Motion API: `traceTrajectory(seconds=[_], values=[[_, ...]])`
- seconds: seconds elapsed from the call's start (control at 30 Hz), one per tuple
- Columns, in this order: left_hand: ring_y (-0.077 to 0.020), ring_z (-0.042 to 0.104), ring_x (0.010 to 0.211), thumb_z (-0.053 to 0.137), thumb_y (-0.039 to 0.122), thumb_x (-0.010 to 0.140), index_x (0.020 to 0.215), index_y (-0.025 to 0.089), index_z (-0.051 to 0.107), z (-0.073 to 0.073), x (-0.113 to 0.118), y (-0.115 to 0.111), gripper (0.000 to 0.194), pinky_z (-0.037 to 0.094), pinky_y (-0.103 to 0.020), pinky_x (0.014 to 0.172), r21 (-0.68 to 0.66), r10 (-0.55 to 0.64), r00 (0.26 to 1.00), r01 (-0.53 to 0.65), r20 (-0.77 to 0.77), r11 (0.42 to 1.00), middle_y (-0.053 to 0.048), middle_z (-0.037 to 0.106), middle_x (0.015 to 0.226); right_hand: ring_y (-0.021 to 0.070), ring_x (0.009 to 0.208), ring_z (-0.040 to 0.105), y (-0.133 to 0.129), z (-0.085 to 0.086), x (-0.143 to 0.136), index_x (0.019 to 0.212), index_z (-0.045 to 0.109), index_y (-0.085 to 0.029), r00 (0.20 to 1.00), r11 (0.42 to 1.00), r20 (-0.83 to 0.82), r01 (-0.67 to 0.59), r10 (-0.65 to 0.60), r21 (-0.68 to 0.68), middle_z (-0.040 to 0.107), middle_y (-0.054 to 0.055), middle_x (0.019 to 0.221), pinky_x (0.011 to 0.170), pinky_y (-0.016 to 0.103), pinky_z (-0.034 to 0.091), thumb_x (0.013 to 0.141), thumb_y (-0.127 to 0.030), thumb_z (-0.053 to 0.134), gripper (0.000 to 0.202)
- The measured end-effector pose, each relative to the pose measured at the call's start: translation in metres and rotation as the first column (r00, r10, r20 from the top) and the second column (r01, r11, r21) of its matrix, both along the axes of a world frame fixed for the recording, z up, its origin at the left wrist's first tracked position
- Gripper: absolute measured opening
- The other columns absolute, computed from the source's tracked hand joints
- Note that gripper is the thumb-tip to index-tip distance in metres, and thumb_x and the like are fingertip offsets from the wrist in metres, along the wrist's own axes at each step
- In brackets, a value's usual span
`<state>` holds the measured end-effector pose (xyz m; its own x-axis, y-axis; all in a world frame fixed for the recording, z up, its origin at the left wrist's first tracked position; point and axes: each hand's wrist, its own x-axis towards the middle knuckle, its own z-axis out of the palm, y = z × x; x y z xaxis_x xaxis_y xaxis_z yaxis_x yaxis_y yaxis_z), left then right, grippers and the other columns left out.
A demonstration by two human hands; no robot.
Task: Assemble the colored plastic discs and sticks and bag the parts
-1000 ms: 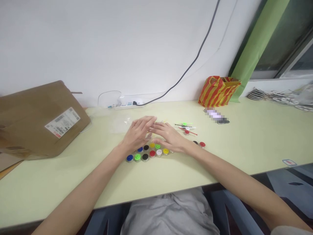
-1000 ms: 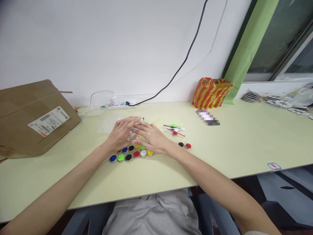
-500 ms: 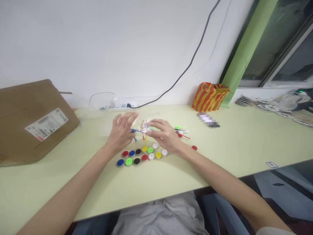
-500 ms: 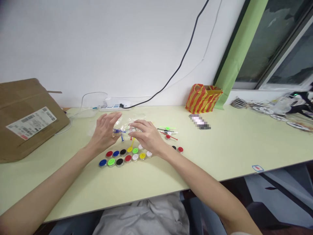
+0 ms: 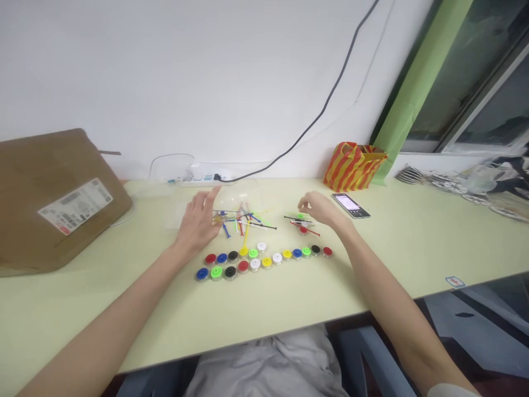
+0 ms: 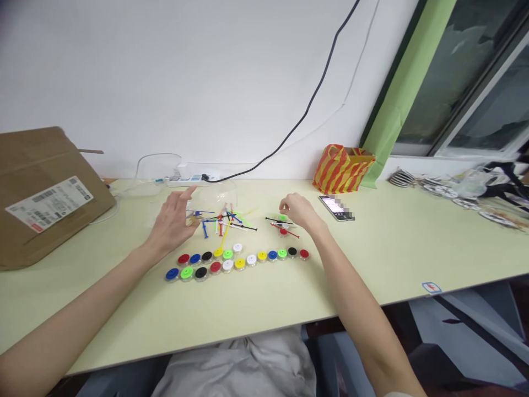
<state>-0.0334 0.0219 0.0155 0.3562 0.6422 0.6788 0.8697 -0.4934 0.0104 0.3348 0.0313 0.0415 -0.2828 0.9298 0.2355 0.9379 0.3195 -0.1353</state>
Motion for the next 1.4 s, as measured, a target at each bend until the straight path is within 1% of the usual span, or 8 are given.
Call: traceTrajectory(seconds=[0.3, 0.43, 0.6, 0.7, 0.9, 1.07, 1.3, 1.4], values=[[-0.0347, 0.050, 0.118, 0.061, 0.019, 0.076, 0.158, 0.021, 0.022, -0.004, 0.002, 0.000, 0.091, 0.046, -0.050, 0.099, -0.045, 0.010, 1.000, -0.009, 0.006, 0.999, -0.016, 0.050, 0.128, 0.0227, 0.093, 0.068, 0.013, -0.019, 0.015, 0.092, 0.079, -0.019, 0.981, 0.977, 0.142, 0.155, -0.134, -0.149, 0.076, 0.011, 0.100, 0.076, 0.030, 0.043, 0.086, -0.019, 0.070, 0.011], [-0.0348, 0.050, 0.118, 0.062, 0.020, 0.075, 0.158, 0.021, 0.022, -0.002, 0.004, -0.003, 0.092, 0.046, -0.050, 0.098, -0.050, -0.007, 1.000, 0.007, 0.003, 0.999, -0.015, 0.050, 0.129, 0.0253, 0.099, 0.067, 0.017, -0.024, 0.016, 0.090, 0.078, -0.019, 0.979, 0.976, 0.133, 0.175, -0.157, -0.132, 0.077, 0.011, 0.100, 0.080, 0.032, 0.042, 0.086, -0.016, 0.065, 0.014], [-0.0341, 0.050, 0.117, 0.063, 0.019, 0.074, 0.158, 0.020, 0.021, 0.000, 0.005, -0.006, 0.094, 0.046, -0.049, 0.098, -0.062, -0.006, 1.000, 0.005, -0.012, 0.998, -0.015, 0.049, 0.129, 0.0246, 0.097, 0.066, 0.011, -0.020, 0.003, 0.091, 0.077, -0.019, 0.990, 0.990, -0.038, 0.137, -0.136, 0.016, 0.076, 0.009, 0.098, 0.081, 0.033, 0.042, 0.090, -0.019, 0.058, 0.018], [-0.0345, 0.050, 0.117, 0.063, 0.020, 0.073, 0.158, 0.021, 0.021, 0.000, 0.005, -0.007, 0.095, 0.046, -0.049, 0.098, -0.069, -0.013, 1.000, 0.012, -0.016, 0.998, -0.015, 0.049, 0.129, 0.0234, 0.090, 0.065, 0.003, -0.015, -0.013, 0.093, 0.075, -0.019, 0.975, 0.980, -0.220, 0.082, -0.041, 0.180, 0.075, 0.008, 0.095, 0.079, 0.033, 0.043, 0.093, -0.021, 0.054, 0.021], [-0.0337, 0.049, 0.117, 0.063, 0.020, 0.074, 0.159, 0.024, 0.017, -0.002, 0.004, -0.006, 0.097, 0.045, -0.049, 0.098, -0.071, -0.015, 1.000, 0.014, -0.018, 0.997, -0.014, 0.049, 0.129, 0.0231, 0.085, 0.060, -0.018, -0.011, -0.048, 0.091, 0.067, -0.021, 0.846, 0.847, -0.444, -0.017, 0.295, 0.531, 0.069, 0.007, 0.087, 0.081, 0.037, 0.046, 0.098, -0.020, 0.046, 0.023], [-0.0339, 0.049, 0.117, 0.063, 0.019, 0.073, 0.160, 0.022, 0.017, -0.003, 0.003, -0.005, 0.098, 0.045, -0.049, 0.099, -0.071, -0.022, 0.999, 0.020, -0.026, 0.997, -0.015, 0.048, 0.129, 0.0236, 0.086, 0.058, -0.030, -0.014, -0.066, 0.090, 0.066, -0.022, 0.795, 0.801, -0.444, -0.087, 0.414, 0.592, 0.066, 0.007, 0.086, 0.080, 0.039, 0.046, 0.100, -0.025, 0.048, 0.021], [-0.0333, 0.051, 0.114, 0.065, 0.020, 0.073, 0.160, 0.025, 0.014, -0.004, 0.003, -0.004, 0.100, 0.046, -0.047, 0.096, -0.063, -0.014, 0.998, 0.011, -0.057, 0.998, -0.014, 0.048, 0.127, 0.0238, 0.086, 0.057, -0.037, -0.011, -0.071, 0.091, 0.063, -0.023, 0.773, 0.729, -0.495, 0.061, 0.398, 0.682, 0.062, 0.008, 0.087, 0.079, 0.040, 0.047, 0.104, -0.027, 0.042, 0.025], [-0.0335, 0.051, 0.114, 0.065, 0.021, 0.074, 0.160, 0.026, 0.013, -0.003, 0.003, -0.004, 0.101, 0.047, -0.047, 0.096, -0.064, -0.030, 0.998, 0.027, -0.057, 0.998, -0.014, 0.048, 0.128, 0.0244, 0.089, 0.057, -0.037, -0.013, -0.074, 0.092, 0.064, -0.024, 0.790, 0.739, -0.471, 0.033, 0.393, 0.673, 0.061, 0.008, 0.088, 0.080, 0.041, 0.047, 0.104, -0.026, 0.042, 0.025]])
